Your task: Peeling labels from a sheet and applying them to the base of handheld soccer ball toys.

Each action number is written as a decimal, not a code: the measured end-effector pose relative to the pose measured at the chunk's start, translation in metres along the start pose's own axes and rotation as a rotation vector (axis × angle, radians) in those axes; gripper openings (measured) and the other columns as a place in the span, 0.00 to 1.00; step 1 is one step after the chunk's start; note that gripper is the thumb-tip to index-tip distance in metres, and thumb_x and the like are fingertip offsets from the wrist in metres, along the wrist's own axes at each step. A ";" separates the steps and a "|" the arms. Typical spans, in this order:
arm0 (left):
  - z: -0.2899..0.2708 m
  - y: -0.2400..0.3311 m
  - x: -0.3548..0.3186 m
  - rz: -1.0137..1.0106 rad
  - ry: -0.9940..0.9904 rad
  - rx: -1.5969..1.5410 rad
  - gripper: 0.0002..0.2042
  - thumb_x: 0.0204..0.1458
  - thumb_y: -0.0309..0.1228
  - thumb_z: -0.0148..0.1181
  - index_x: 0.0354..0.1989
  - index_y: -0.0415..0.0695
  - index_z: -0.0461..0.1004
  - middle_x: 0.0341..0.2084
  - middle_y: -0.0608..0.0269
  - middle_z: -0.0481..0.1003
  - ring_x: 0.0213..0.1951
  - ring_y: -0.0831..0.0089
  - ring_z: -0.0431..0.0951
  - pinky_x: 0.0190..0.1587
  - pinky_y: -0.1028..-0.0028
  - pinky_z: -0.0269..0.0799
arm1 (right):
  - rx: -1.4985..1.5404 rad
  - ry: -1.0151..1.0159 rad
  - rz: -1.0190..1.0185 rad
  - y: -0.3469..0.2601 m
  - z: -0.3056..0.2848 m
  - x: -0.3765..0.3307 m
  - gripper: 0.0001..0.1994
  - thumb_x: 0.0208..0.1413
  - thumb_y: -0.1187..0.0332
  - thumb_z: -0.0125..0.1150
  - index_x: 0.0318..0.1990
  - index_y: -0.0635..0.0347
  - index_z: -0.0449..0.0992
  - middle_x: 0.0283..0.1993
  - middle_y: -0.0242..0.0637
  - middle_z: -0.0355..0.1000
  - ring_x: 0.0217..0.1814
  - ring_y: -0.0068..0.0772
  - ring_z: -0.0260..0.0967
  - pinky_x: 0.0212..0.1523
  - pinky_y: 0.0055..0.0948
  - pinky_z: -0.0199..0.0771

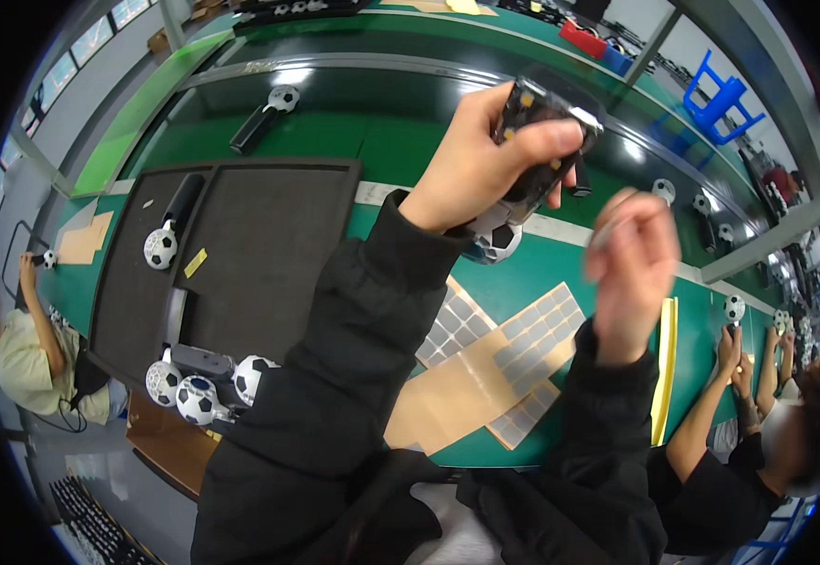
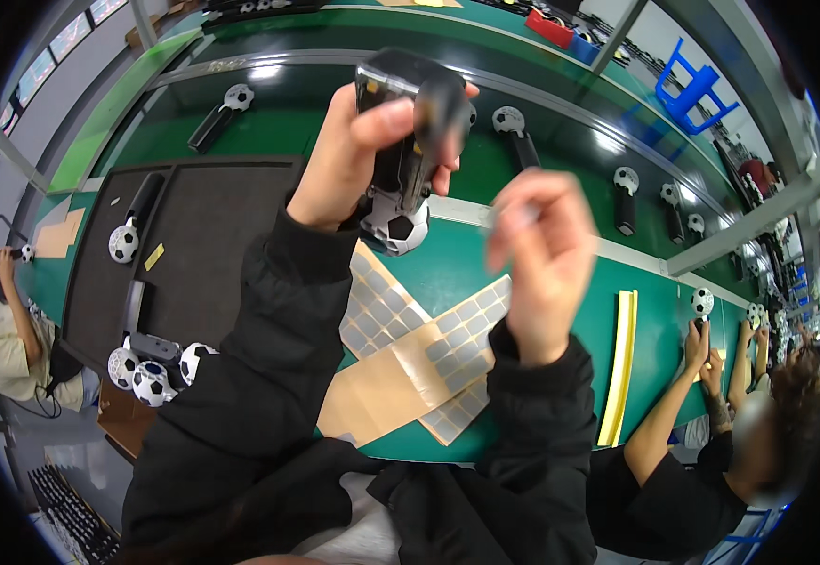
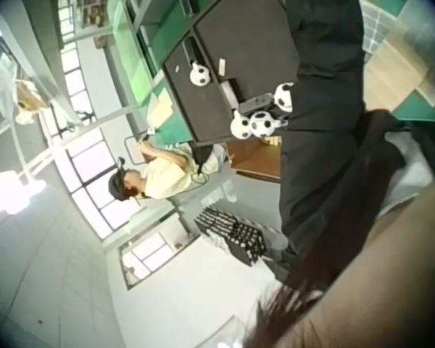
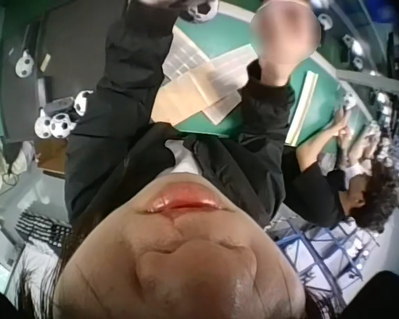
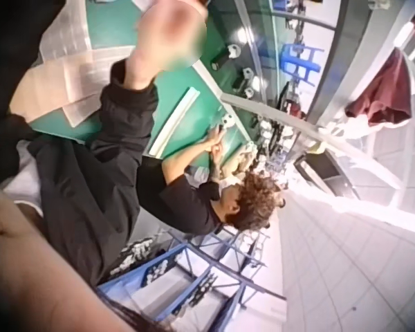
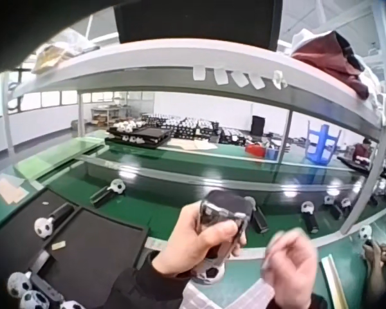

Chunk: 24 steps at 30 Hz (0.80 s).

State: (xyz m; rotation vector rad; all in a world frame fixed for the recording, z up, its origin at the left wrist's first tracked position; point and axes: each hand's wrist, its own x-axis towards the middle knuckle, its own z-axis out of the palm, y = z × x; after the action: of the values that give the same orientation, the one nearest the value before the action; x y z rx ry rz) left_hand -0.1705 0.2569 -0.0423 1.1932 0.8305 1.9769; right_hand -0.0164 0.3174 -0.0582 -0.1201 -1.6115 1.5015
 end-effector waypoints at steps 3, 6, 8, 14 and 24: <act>0.022 -0.012 0.005 -0.005 -0.123 -0.032 0.12 0.40 0.28 0.60 0.32 0.36 0.70 0.17 0.60 0.72 0.15 0.76 0.70 0.20 0.82 0.67 | -0.173 0.224 -0.253 -0.020 -0.008 0.035 0.04 0.52 0.74 0.48 0.36 0.62 0.66 0.29 0.32 0.62 0.19 0.15 0.53 0.20 0.10 0.50; 0.025 -0.024 0.001 0.043 -0.145 -0.034 0.14 0.37 0.27 0.61 0.35 0.37 0.71 0.19 0.61 0.73 0.17 0.78 0.70 0.21 0.82 0.67 | -0.292 0.236 -0.428 -0.002 0.002 0.048 0.05 0.53 0.73 0.49 0.36 0.63 0.67 0.30 0.32 0.63 0.20 0.15 0.53 0.19 0.10 0.50; 0.031 -0.029 0.002 0.045 -0.156 -0.044 0.15 0.37 0.27 0.61 0.36 0.37 0.71 0.19 0.62 0.73 0.18 0.78 0.70 0.21 0.82 0.67 | -0.342 0.251 -0.475 -0.002 -0.004 0.046 0.06 0.53 0.72 0.50 0.37 0.63 0.67 0.31 0.33 0.63 0.20 0.15 0.53 0.19 0.10 0.49; 0.035 -0.033 0.002 0.211 -0.135 0.140 0.29 0.34 0.41 0.58 0.45 0.34 0.67 0.18 0.56 0.71 0.18 0.74 0.68 0.20 0.80 0.64 | -0.091 0.248 -0.269 -0.014 -0.017 0.032 0.02 0.51 0.74 0.50 0.29 0.62 0.67 0.26 0.31 0.61 0.18 0.14 0.51 0.18 0.10 0.48; 0.033 -0.034 0.000 0.621 -0.085 0.594 0.33 0.29 0.55 0.61 0.34 0.34 0.73 0.21 0.58 0.71 0.19 0.73 0.66 0.21 0.78 0.61 | 0.148 0.068 -0.113 -0.041 0.002 0.008 0.04 0.42 0.78 0.56 0.21 0.63 0.67 0.20 0.29 0.58 0.15 0.15 0.49 0.17 0.11 0.48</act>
State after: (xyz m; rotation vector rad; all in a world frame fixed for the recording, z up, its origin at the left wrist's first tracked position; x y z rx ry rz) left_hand -0.1328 0.2819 -0.0571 2.0643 1.1480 2.1925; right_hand -0.0026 0.3098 -0.0195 0.0028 -1.4248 1.5074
